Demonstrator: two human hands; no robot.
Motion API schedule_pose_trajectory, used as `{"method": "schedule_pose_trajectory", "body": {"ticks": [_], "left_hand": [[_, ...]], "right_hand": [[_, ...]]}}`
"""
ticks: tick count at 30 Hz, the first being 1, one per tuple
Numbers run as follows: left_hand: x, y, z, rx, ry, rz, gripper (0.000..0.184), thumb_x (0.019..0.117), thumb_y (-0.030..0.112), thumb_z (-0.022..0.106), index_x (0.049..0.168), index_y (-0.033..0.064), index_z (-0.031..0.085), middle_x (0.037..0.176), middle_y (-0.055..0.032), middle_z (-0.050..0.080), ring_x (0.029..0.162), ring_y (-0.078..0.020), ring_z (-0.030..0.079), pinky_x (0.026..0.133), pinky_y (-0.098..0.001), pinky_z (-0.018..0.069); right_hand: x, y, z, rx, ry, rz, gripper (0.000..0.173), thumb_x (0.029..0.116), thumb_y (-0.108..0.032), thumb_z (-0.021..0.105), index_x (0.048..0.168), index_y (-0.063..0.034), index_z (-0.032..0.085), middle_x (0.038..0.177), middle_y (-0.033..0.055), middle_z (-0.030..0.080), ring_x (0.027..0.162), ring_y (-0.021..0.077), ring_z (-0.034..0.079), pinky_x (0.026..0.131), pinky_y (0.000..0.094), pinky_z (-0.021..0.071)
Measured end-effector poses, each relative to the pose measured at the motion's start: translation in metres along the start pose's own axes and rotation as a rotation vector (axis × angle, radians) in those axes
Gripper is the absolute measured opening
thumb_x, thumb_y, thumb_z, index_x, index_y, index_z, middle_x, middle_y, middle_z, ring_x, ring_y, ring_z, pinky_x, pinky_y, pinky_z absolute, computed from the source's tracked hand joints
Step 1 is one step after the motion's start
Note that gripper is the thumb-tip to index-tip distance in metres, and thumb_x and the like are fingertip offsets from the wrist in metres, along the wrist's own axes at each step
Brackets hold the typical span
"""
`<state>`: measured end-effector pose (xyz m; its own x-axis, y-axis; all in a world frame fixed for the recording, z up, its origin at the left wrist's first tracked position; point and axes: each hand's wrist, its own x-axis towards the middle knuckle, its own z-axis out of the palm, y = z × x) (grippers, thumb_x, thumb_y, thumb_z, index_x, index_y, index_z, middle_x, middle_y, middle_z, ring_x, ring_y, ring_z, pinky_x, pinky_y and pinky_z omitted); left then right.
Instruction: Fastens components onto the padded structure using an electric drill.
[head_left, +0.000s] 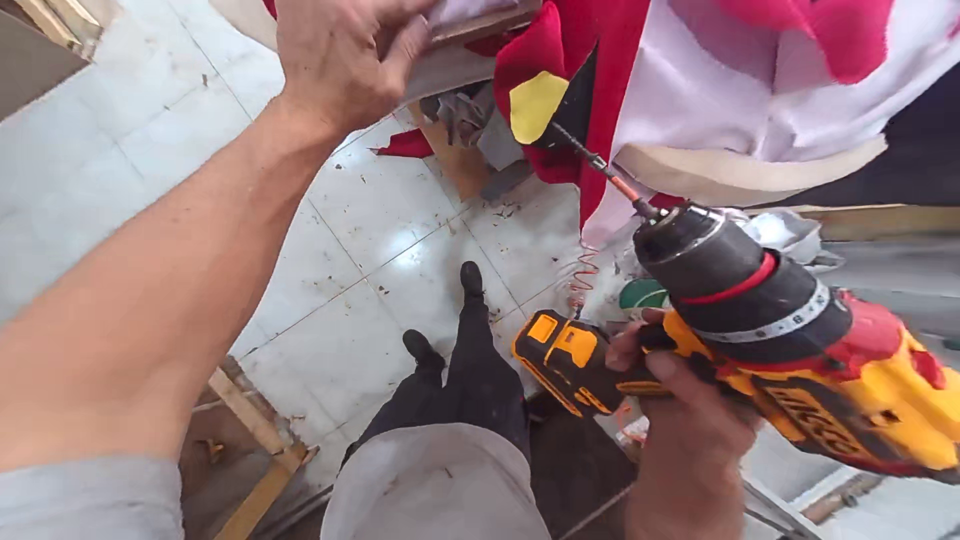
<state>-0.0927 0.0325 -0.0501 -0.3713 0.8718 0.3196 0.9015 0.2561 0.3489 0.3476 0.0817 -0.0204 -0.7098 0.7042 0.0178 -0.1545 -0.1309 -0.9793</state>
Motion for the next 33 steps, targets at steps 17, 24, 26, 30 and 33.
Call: {"method": "schedule_pose_trajectory", "body": {"ticks": [17,24,26,30,33], "left_hand": [[-0.011,-0.017,0.041,0.002,0.457,0.227,0.023,0.1017,0.034,0.059,0.110,0.0241,0.078,0.082,-0.0160,0.060,0.074,-0.0344,0.059,0.070,-0.0493,0.0424],[-0.011,-0.025,0.035,0.021,0.343,0.328,0.024,0.1051,0.027,0.053,0.112,0.0169,0.073,0.089,-0.0194,0.061,0.080,-0.0394,0.060,0.073,-0.0530,0.0420],[-0.011,-0.025,0.034,0.030,0.324,0.326,0.023,0.1052,0.024,0.052,0.111,0.0164,0.073,0.092,-0.0194,0.061,0.081,-0.0389,0.059,0.073,-0.0527,0.0412],[-0.011,-0.021,0.037,0.047,0.333,0.296,0.023,0.1041,0.021,0.051,0.108,0.0145,0.073,0.093,-0.0191,0.062,0.082,-0.0385,0.060,0.074,-0.0524,0.0405],[-0.011,-0.021,0.038,0.053,0.343,0.303,0.023,0.1041,0.020,0.051,0.109,0.0147,0.073,0.093,-0.0189,0.062,0.082,-0.0383,0.060,0.074,-0.0520,0.0404]], "right_hand": [[0.128,-0.040,0.068,-0.682,0.135,0.074,0.015,0.0851,-0.012,0.076,0.098,-0.0074,0.069,0.083,-0.0001,0.075,0.071,0.0140,0.073,0.067,0.0318,0.0647],[0.154,-0.054,0.076,-0.843,0.071,0.085,0.024,0.0833,-0.013,0.078,0.105,-0.0094,0.068,0.087,-0.0009,0.075,0.073,0.0149,0.074,0.067,0.0324,0.0654],[0.158,-0.059,0.077,-0.882,0.056,0.091,0.025,0.0827,-0.014,0.079,0.105,-0.0094,0.068,0.087,-0.0001,0.075,0.073,0.0160,0.074,0.067,0.0335,0.0654],[0.163,-0.069,0.082,-0.939,0.033,0.085,0.026,0.0812,-0.015,0.080,0.104,-0.0122,0.068,0.087,-0.0022,0.075,0.074,0.0148,0.074,0.067,0.0323,0.0658],[0.166,-0.074,0.084,-0.979,0.009,0.087,0.026,0.0819,-0.017,0.079,0.105,-0.0134,0.068,0.088,-0.0029,0.075,0.074,0.0139,0.074,0.067,0.0315,0.0655]]}}
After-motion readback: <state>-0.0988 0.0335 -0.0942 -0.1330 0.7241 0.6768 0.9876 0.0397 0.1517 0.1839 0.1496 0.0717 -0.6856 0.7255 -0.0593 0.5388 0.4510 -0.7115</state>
